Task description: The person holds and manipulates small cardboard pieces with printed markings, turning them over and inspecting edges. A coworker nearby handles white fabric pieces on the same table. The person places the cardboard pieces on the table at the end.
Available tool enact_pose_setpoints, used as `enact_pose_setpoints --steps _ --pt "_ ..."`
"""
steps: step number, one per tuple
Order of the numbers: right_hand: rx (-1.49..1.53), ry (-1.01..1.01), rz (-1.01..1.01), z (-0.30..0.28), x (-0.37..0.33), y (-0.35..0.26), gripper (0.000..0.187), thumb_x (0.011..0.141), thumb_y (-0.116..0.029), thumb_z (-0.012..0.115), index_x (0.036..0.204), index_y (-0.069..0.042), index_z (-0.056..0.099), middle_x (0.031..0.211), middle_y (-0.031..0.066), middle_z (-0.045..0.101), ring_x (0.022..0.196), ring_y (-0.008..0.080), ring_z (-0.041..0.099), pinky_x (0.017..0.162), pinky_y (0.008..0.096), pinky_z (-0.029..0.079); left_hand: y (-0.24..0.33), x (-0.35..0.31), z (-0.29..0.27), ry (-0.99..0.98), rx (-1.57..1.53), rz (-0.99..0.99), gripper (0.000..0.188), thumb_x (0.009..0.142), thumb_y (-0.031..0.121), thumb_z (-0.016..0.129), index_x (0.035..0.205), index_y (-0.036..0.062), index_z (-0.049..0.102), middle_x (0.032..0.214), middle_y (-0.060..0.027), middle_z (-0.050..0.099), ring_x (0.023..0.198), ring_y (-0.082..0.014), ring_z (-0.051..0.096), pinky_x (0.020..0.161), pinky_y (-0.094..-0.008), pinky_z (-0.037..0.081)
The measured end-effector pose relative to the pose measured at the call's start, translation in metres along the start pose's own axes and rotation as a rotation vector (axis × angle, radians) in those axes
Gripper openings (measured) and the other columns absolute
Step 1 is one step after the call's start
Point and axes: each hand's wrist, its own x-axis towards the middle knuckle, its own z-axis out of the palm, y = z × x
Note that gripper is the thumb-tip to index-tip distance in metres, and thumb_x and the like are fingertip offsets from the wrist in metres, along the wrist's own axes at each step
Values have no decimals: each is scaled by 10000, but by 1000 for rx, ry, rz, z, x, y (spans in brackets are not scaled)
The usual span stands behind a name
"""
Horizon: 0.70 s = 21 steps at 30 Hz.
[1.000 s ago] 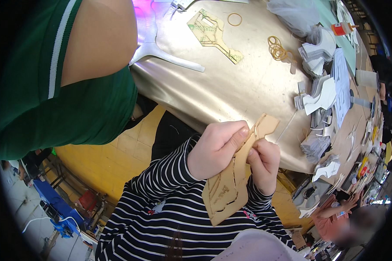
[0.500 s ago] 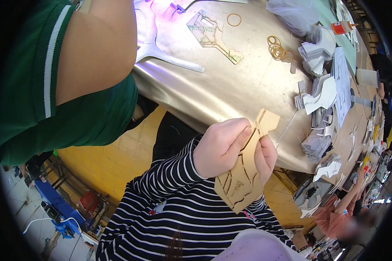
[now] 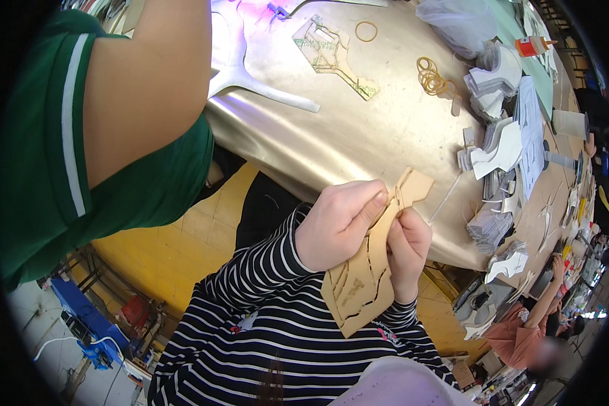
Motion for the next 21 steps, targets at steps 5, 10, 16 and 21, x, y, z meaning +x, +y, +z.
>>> enact_pose_setpoints --steps 5,10,16,21 --pt "134 85 29 14 1 4 225 987 -105 424 1067 68 545 862 29 606 706 51 534 617 175 425 -4 0 2 25 33 22 268 980 153 417 789 -25 474 633 -131 428 546 -255 437 544 -318 379" --pt "200 205 -9 24 7 11 244 993 -118 410 1082 64 546 909 37 603 782 56 535 687 183 430 -2 4 3 52 57 4 262 980 153 424 801 -28 486 647 -128 443 564 -240 441 563 -313 386" --pt "171 209 -81 10 16 10 199 985 -96 427 1023 52 556 821 24 602 687 53 532 602 179 421 3 4 1 -66 -204 -218 276 988 191 429 843 -32 506 690 -168 492 609 -273 493 603 -336 422" --pt "18 97 -74 3 11 7 178 971 -97 461 987 49 563 766 3 591 616 47 498 535 185 380 6 3 -6 -48 -97 -188 280 982 187 449 836 -33 542 648 -122 505 568 -201 473 569 -299 414"
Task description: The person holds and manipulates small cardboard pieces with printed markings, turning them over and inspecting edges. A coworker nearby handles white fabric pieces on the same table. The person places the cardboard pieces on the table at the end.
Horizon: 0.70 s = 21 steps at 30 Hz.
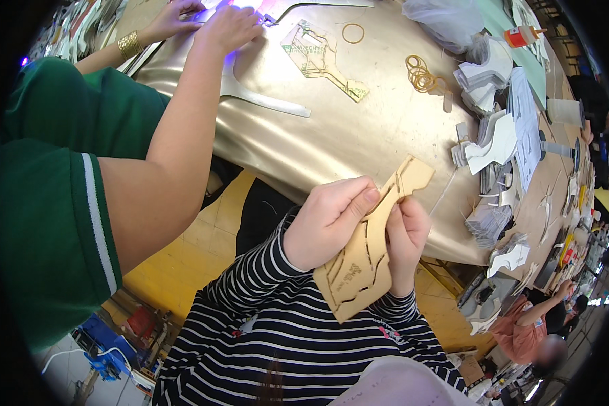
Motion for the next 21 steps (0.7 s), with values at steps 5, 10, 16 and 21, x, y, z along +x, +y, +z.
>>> enact_pose_setpoints --steps 5,10,16,21 --pt "-277 -236 -79 -13 4 -8 143 932 -72 496 961 49 567 633 30 567 519 79 491 483 225 367 0 1 -7 -48 -79 -6 307 972 189 475 783 -42 542 590 -99 484 523 -158 431 526 -274 389" --pt "-411 -229 -119 -7 3 -10 97 888 -22 505 915 38 576 584 88 539 500 193 555 491 281 407 0 1 -4 3 -100 -14 301 972 184 472 786 -40 549 586 -99 489 526 -145 434 526 -272 387" --pt "-574 -282 -263 -9 5 -14 86 880 5 491 911 29 568 603 116 532 506 245 560 490 292 406 2 -1 -3 18 -63 7 312 975 181 459 772 -42 537 601 -116 498 523 -175 451 530 -287 390" --pt "-366 -137 -169 3 -7 -3 73 886 0 499 911 31 560 652 106 570 537 186 573 518 263 423 1 -3 5 102 -41 103 310 981 171 446 759 -34 520 617 -96 476 542 -174 442 536 -279 377"
